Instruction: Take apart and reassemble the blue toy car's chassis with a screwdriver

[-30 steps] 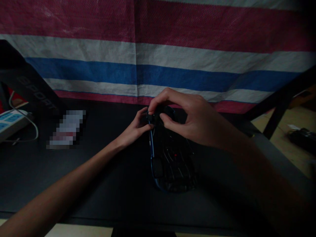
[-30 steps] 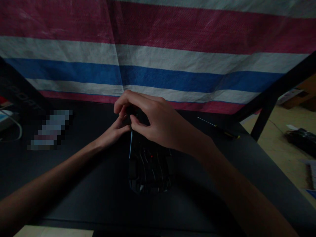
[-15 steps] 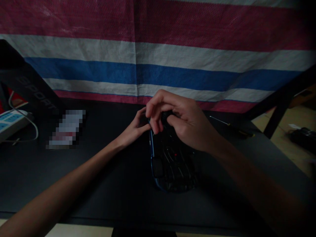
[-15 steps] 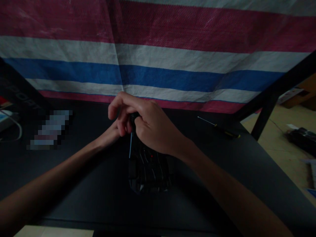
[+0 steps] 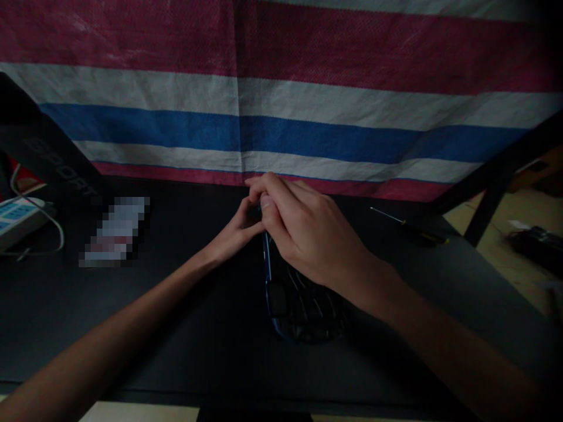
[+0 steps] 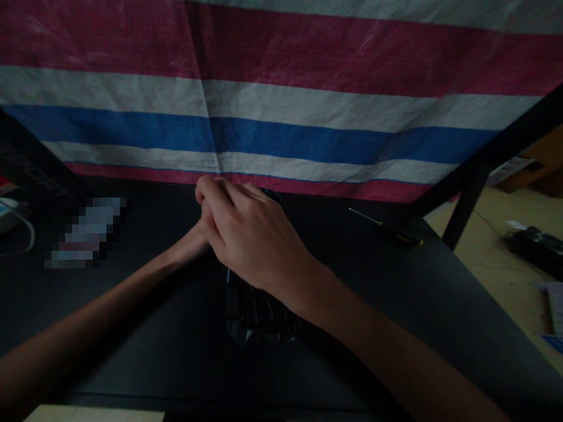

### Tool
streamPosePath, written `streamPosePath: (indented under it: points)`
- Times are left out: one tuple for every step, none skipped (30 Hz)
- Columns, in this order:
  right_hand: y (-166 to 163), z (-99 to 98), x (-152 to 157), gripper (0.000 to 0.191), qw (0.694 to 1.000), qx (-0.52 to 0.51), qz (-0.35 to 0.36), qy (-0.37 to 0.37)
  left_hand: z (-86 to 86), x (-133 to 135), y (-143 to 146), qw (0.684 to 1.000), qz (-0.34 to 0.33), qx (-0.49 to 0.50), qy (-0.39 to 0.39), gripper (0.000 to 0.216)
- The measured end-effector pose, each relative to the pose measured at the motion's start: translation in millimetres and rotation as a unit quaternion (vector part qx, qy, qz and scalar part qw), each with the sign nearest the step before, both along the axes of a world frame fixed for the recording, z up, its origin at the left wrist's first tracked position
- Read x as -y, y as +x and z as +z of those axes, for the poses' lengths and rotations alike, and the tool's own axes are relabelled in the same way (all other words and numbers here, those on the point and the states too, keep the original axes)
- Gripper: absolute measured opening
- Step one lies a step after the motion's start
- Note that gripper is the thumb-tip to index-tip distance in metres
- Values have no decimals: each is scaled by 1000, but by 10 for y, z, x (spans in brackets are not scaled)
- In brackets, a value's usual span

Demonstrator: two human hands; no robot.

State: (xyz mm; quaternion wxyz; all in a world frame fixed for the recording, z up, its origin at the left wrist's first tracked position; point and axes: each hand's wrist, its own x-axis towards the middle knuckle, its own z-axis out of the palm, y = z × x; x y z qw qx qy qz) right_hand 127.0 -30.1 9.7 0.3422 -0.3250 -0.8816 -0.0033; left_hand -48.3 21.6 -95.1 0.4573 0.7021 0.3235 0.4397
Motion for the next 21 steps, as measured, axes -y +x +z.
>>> streamPosePath:
  points:
    - [-7,-11,-6,24,999,13,-28,18,15,11,2,1000,7,-3,-6,57]
    - [-15,-20,-11,24,998,25,-52,36,28,21,4,1000,14,-7,-13,62]
    - [-22,-29,-17,24,995,36,-72,53,39,31,6,1000,18,-11,-22,67]
    - [-28,-38,-23,24,993,45,-87,68,49,41,7,999,18,-16,-31,71]
    - [-32,-47,-30,24,991,51,-96,79,57,51,8,999,19,-17,-40,74]
    - [-33,-55,-38,25,990,53,-98,85,65,61,10,998,20,-16,-49,75]
    - [-30,-61,-46,26,991,52,-92,84,73,71,12,998,22,-14,-60,76]
    - [-23,-63,-56,28,993,48,-81,77,81,80,14,997,22,-13,-69,76]
    - [-12,-58,-65,29,995,40,-64,65,90,88,17,997,20,-11,-75,76]
    - [5,-46,-74,30,997,29,-41,52,97,94,20,997,19,-7,-77,76]
    - [25,-25,-82,31,999,14,-15,36,104,97,24,997,16,-3,-79,75]
    - [48,4,-89,31,1000,-4,9,18,107,98,28,997,13,1,-79,74]
    - [73,37,-96,31,999,-24,30,-1,108,96,32,997,9,7,-80,73]
    - [99,72,-101,32,998,-42,48,-20,105,91,36,997,6,13,-79,72]
    - [122,105,-105,34,996,-58,62,-38,100,85,40,997,4,20,-78,72]
    - [141,133,-109,36,993,-71,73,-55,94,79,43,997,1,26,-77,72]
    - [155,153,-110,40,991,-83,82,-70,89,74,44,997,0,31,-77,72]
    - [161,166,-110,43,988,-93,92,-82,86,70,45,996,-1,36,-76,73]
    - [161,172,-106,45,985,-105,102,-94,85,69,44,996,-3,38,-76,75]
    - [153,172,-99,47,981,-116,113,-107,87,69,41,996,-3,36,-78,76]
    - [138,168,-87,48,976,-130,124,-120,90,70,39,996,-2,31,-80,76]
